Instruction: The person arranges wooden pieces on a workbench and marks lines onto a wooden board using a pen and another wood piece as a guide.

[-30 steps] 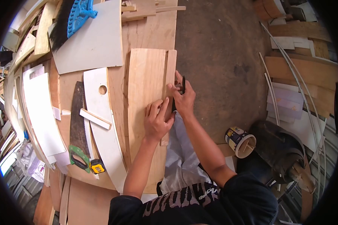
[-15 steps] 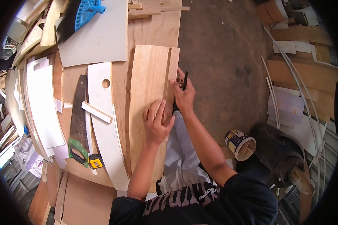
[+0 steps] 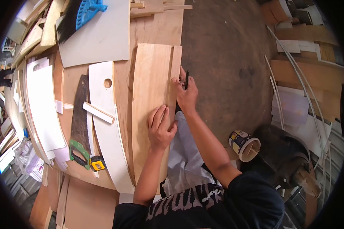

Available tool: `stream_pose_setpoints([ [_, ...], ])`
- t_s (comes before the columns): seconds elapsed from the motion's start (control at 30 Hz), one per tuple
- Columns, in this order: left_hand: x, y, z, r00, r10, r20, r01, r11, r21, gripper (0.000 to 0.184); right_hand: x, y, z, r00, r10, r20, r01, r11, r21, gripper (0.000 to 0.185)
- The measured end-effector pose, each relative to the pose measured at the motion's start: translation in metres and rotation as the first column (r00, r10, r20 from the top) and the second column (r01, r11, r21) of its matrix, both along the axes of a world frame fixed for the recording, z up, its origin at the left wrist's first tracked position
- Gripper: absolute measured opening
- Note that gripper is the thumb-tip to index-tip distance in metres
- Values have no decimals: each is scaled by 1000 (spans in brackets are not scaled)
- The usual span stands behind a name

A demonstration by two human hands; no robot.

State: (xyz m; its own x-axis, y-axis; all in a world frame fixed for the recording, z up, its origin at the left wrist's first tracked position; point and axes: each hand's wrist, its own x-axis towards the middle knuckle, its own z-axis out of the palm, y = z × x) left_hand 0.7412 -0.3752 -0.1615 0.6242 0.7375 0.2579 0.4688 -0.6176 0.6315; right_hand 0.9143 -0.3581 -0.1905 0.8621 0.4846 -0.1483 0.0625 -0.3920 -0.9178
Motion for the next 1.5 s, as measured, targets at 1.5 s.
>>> stream_pose_setpoints([
  [1.5,7,-5,7,996,46,-75,-38,994,107,55,-7,1,-20,992,42,117,-56,991,117,53],
])
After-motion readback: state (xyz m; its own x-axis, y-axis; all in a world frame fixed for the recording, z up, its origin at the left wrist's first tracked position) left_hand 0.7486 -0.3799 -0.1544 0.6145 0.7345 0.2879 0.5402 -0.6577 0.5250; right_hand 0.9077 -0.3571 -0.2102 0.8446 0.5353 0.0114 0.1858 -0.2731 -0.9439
